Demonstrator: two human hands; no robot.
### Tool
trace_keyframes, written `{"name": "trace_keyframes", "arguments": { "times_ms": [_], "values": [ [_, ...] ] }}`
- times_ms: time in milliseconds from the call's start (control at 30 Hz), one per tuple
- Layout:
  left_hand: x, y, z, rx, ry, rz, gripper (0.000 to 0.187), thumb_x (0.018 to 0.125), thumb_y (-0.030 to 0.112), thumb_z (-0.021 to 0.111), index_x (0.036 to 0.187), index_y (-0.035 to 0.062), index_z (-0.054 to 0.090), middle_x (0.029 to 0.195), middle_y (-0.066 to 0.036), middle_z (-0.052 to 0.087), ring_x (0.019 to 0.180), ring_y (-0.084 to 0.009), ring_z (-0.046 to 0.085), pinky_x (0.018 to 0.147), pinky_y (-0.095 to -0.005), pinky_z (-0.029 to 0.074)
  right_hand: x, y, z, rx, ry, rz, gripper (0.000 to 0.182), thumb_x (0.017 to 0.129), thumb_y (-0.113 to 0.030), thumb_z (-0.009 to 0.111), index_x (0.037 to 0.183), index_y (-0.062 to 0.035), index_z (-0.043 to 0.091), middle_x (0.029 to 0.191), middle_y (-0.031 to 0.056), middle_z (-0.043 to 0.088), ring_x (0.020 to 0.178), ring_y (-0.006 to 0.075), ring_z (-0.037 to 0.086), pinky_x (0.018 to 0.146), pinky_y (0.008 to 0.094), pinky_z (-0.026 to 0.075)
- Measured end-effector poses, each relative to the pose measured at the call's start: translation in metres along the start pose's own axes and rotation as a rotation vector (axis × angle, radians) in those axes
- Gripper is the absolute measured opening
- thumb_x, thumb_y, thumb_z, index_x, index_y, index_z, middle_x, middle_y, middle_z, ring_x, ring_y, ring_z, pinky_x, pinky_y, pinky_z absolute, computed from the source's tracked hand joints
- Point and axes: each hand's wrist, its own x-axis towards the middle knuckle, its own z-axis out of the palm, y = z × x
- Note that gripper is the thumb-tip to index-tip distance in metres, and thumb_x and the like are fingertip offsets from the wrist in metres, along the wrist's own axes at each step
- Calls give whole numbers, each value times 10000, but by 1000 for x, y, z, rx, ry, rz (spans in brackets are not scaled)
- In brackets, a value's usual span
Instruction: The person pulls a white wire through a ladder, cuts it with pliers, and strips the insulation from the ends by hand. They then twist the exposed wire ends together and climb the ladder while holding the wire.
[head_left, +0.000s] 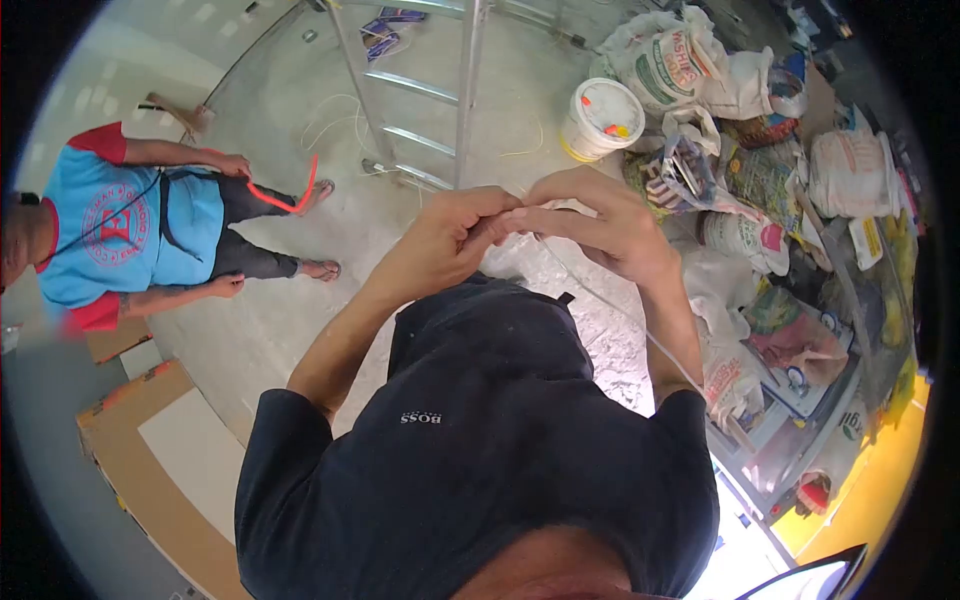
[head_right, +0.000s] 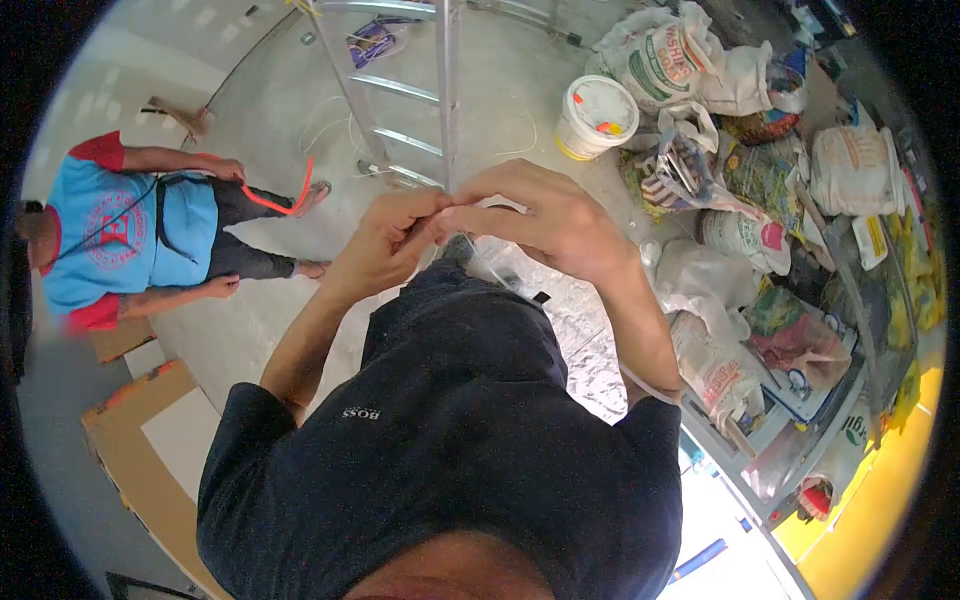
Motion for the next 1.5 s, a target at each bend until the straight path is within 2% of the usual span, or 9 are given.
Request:
{"name": "trace_keyframes", "arguments": {
  "times_ms": [67, 200, 400, 567, 733, 800, 1000, 1200, 1500],
  "values": [
    [-1, 11, -6, -111, -64, -125, 80, 955, 31, 571, 971, -26, 626, 739, -82, 575, 674, -137, 510, 623, -287, 428, 8, -3, 3, 75, 13, 0, 388, 710, 11, 688, 1094, -38, 717, 1049, 94, 687, 939, 255, 661, 782, 333, 548],
    [-16, 13, -9, -209, -74, -106, 82, 945, 27, 573, 882, -24, 584, 718, -88, 560, 668, -145, 515, 610, -293, 418, 24, -13, 3, 261, 17, -14, 361, 702, 58, 728, 1055, -17, 727, 998, 107, 702, 927, 252, 665, 750, 326, 551],
    [-27, 8, -21, 13, -31, 99, 55, 883, -6, 591, 852, -13, 546, 715, -113, 515, 619, -247, 517, 558, -334, 392, 45, -16, 14, 379, 1, -42, 319, 681, 21, 774, 990, -59, 771, 920, 68, 712, 818, 220, 669, 655, 303, 535],
    [-33, 5, -41, 115, 44, 247, 122, 807, -50, 635, 850, 2, 533, 727, -128, 468, 645, -328, 499, 552, -367, 381, 55, -25, 31, 457, 54, 62, 248, 717, -23, 795, 960, -70, 769, 885, 54, 692, 818, 199, 649, 677, 293, 513],
    [-36, 0, -56, 169, 7, 312, 172, 757, -83, 646, 861, 14, 550, 732, -124, 468, 643, -323, 502, 560, -372, 391, 64, -23, 42, 519, 53, 133, 174, 754, -25, 780, 922, -67, 764, 879, 52, 679, 820, 190, 643, 687, 282, 504],
    [-37, -3, -61, 170, 20, 339, 182, 746, -88, 644, 863, 17, 552, 731, -124, 465, 640, -324, 503, 562, -375, 394, 68, -21, 47, 610, 30, 154, 256, 799, 146, 629, 944, -40, 728, 917, 77, 660, 813, 177, 663, 675, 282, 543],
    [-40, -6, -69, 191, 49, 234, 169, 759, -95, 634, 881, 13, 590, 751, -132, 517, 680, -328, 554, 593, -379, 428, 76, -16, 68, 837, 149, 226, 139, 848, 89, 663, 925, -13, 720, 924, 94, 639, 807, 156, 657, 677, 265, 550],
    [-41, -6, -72, 46, 19, 215, 197, 777, -71, 657, 945, 32, 654, 834, -121, 629, 786, -319, 637, 671, -350, 483, 66, 0, 87, 1144, 73, 289, 144, 816, 81, 705, 920, -17, 727, 925, 93, 648, 810, 161, 655, 689, 247, 540],
    [-27, -10, -80, -173, -158, 215, 64, 877, 4, 631, 910, 37, 675, 833, -100, 647, 799, -288, 651, 699, -358, 498, 68, -2, 86, 1078, 197, 187, 157, 807, 57, 722, 925, -46, 728, 907, 73, 680, 834, 155, 636, 698, 248, 529]
  ]
}}
